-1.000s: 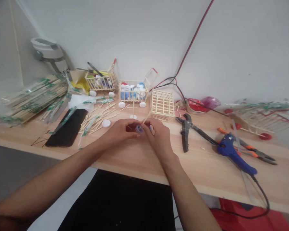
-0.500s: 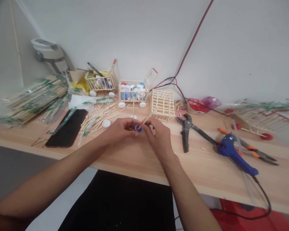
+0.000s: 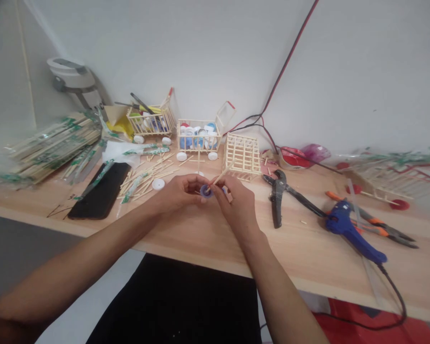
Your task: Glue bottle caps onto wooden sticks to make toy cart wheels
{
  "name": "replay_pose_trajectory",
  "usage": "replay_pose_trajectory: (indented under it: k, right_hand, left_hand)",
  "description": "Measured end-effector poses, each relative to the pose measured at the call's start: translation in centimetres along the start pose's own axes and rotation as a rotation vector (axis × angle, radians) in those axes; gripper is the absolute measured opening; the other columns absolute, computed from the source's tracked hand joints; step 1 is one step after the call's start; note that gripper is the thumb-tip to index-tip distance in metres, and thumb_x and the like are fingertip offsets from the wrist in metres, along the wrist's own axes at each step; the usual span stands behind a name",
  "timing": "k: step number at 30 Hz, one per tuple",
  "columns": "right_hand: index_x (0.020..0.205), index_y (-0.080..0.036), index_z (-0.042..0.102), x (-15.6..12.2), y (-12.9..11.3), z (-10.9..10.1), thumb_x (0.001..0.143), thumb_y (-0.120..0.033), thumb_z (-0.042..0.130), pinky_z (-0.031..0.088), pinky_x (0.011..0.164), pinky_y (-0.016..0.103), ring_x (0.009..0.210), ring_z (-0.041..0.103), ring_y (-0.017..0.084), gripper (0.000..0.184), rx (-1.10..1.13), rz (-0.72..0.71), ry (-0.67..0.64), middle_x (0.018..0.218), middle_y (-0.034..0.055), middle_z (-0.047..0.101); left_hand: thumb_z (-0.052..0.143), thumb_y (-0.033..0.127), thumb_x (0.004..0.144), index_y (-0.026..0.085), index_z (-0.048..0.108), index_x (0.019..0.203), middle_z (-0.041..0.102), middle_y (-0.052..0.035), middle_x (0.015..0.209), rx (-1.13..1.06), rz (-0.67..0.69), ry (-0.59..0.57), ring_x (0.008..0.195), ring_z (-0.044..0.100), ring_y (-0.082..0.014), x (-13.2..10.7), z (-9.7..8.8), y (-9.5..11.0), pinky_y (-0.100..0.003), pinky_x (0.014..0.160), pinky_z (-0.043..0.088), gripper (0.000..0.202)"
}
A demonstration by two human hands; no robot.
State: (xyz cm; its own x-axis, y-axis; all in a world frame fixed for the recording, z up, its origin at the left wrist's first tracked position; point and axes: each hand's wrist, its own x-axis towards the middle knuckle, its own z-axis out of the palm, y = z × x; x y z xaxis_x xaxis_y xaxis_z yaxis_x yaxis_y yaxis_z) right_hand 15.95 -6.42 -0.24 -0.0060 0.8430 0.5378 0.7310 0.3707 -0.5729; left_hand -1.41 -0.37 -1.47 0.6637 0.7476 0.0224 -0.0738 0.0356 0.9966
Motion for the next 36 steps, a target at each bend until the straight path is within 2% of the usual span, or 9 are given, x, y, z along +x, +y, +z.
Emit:
replay_pose_trajectory:
  k: [14,23,28,32,36]
  right_hand:
    - [0.081,-0.023,0.060,0.0,0.1,0.2,0.091,-0.030,0.055,0.043,0.069,0.029,0.077,0.059,0.017,0.013,0.016,-0.014,-0.008,0.088,0.0018,0.071]
    - [0.080,-0.022,0.059,0.1,0.6,0.2,0.092,-0.033,0.052,0.041,0.067,0.029,0.072,0.056,0.016,0.018,0.010,-0.028,0.014,0.078,0.0012,0.066]
    - [0.079,-0.022,0.059,0.9,0.2,-0.8,0.092,-0.034,0.051,0.040,0.064,0.029,0.067,0.053,0.016,0.019,-0.021,-0.031,0.052,0.072,-0.0002,0.062]
    - [0.080,-0.022,0.060,2.1,-0.5,-1.9,0.091,-0.034,0.051,0.041,0.066,0.029,0.069,0.055,0.016,0.019,-0.060,-0.053,0.079,0.073,0.0005,0.063]
    - [0.079,-0.023,0.058,3.2,-0.3,-2.0,0.091,-0.034,0.051,0.041,0.064,0.029,0.067,0.055,0.016,0.018,-0.091,-0.077,0.070,0.072,0.0005,0.063]
  left_hand:
    - [0.078,0.012,0.064,0.012,0.066,0.099,0.071,-0.0063,0.092,-0.049,0.035,0.017,0.083,0.066,-0.0140,0.3,0.3,-0.2,-0.028,0.080,0.050,0.037]
    - [0.083,0.017,0.059,0.011,0.067,0.096,0.072,-0.0068,0.089,-0.069,0.056,0.063,0.081,0.067,-0.0145,0.8,0.8,-0.4,-0.029,0.080,0.051,0.041]
    - [0.085,0.013,0.052,0.011,0.067,0.093,0.071,-0.0054,0.085,-0.073,0.075,0.048,0.079,0.066,-0.0135,1.9,0.8,0.9,-0.029,0.080,0.051,0.045]
    - [0.084,0.017,0.056,0.011,0.067,0.098,0.070,-0.0063,0.089,-0.039,0.109,0.015,0.083,0.065,-0.0145,2.8,0.9,2.2,-0.031,0.080,0.051,0.046]
    - [0.084,0.017,0.057,0.011,0.067,0.097,0.069,-0.0066,0.091,-0.062,0.137,0.045,0.086,0.065,-0.0149,3.8,0.8,1.7,-0.030,0.081,0.051,0.045]
